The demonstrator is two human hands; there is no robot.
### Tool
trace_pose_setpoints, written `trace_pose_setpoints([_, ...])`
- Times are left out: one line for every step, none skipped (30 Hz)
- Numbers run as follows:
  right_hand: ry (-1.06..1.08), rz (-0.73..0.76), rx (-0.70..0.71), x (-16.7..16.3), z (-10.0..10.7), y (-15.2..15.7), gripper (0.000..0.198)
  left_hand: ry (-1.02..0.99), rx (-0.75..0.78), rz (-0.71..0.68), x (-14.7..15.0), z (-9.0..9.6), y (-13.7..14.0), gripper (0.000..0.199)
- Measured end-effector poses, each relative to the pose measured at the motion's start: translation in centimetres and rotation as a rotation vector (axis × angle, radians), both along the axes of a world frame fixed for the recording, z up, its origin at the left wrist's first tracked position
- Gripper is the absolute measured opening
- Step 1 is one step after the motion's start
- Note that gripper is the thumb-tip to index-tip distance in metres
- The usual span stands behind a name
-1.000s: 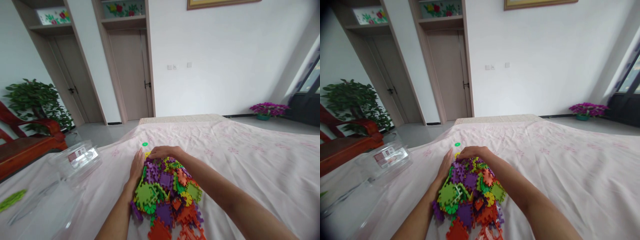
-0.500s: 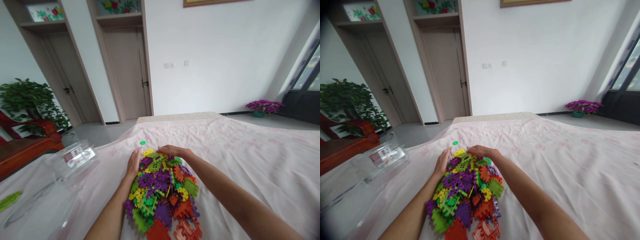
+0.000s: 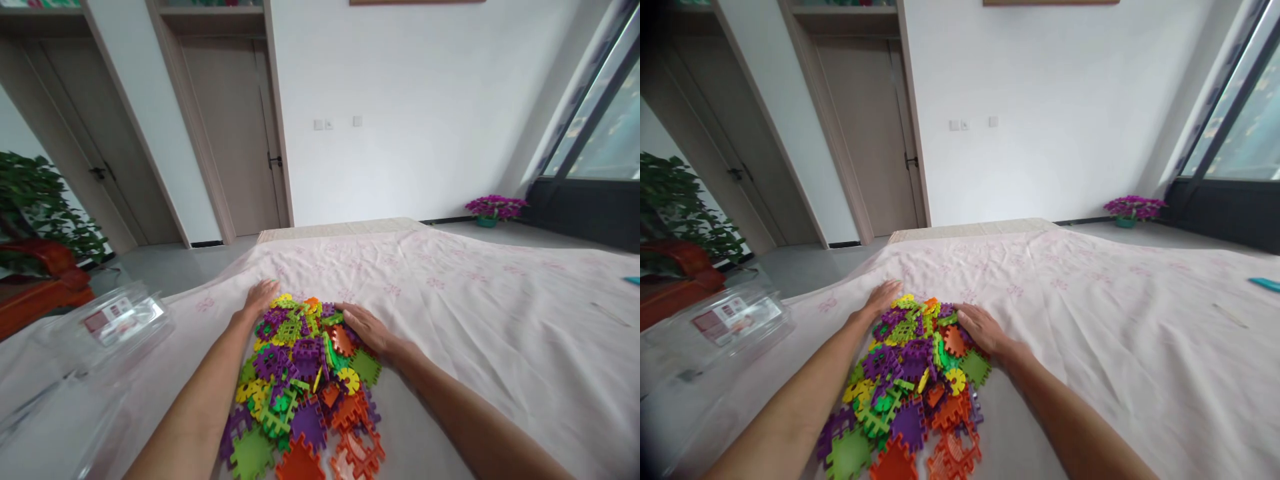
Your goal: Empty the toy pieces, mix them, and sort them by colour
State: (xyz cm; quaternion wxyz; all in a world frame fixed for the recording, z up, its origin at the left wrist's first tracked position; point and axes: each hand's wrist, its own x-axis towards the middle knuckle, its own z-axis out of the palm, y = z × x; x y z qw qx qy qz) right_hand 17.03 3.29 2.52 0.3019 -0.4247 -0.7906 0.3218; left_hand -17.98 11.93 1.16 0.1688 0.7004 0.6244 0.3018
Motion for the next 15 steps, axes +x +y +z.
trace_pose_setpoints([-0.005, 0.005, 0.008, 0.0, 0.0, -0.1, 0.061, -0.023, -0.003, -0.049, 0.4, 0.2, -0.6, 0.053])
trace_pose_setpoints([-0.007, 0.019, 0.025, -0.1, 0.1, -0.1, 0.060, -0.053, -0.009, -0.090, 0.8, 0.4, -1.4, 0.053])
trace_pose_setpoints([-0.007, 0.039, 0.047, -0.1, 0.2, -0.1, 0.059, -0.080, -0.015, -0.125, 1.2, 0.6, -2.3, 0.055])
trace_pose_setpoints([-0.004, 0.062, 0.070, 0.0, 0.3, -0.2, 0.057, -0.115, -0.026, -0.159, 1.6, 0.7, -3.4, 0.059])
trace_pose_setpoints([0.003, 0.084, 0.086, 0.0, 0.3, -0.2, 0.056, -0.161, -0.044, -0.187, 1.9, 0.8, -4.6, 0.063])
trace_pose_setpoints([0.015, 0.104, 0.091, 0.0, 0.4, -0.4, 0.055, -0.233, -0.077, -0.217, 2.2, 1.0, -5.8, 0.067])
trace_pose_setpoints([0.028, 0.120, 0.088, 0.0, 0.5, -0.5, 0.055, -0.351, -0.129, -0.250, 2.5, 1.1, -6.9, 0.070])
trace_pose_setpoints([0.040, 0.128, 0.082, 0.1, 0.5, -0.6, 0.055, -0.460, -0.173, -0.272, 2.7, 1.2, -8.0, 0.072])
trace_pose_setpoints([0.047, 0.127, 0.085, 0.1, 0.5, -0.8, 0.054, -0.567, -0.214, -0.283, 2.9, 1.4, -8.9, 0.074])
trace_pose_setpoints([0.052, 0.118, 0.104, 0.2, 0.4, -1.0, 0.054, -0.654, -0.247, -0.281, 3.0, 1.6, -9.8, 0.074])
trace_pose_setpoints([0.055, 0.099, 0.140, 0.2, 0.4, -1.1, 0.054, -0.708, -0.265, -0.266, 3.0, 1.8, -10.5, 0.074])
trace_pose_setpoints([0.061, 0.075, 0.190, 0.3, 0.5, -1.3, 0.053, -0.746, -0.272, -0.243, 3.0, 2.0, -11.1, 0.073])
trace_pose_setpoints([0.069, 0.054, 0.246, 0.4, 0.5, -1.6, 0.051, -0.771, -0.262, -0.210, 2.9, 2.3, -11.7, 0.072])
trace_pose_setpoints([0.080, 0.044, 0.300, 0.5, 0.7, -1.8, 0.049, -0.785, -0.237, -0.167, 2.7, 2.4, -12.2, 0.071])
trace_pose_setpoints([0.093, 0.054, 0.341, 0.5, 0.9, -2.1, 0.047, -0.790, -0.200, -0.118, 2.4, 2.5, -12.7, 0.070])
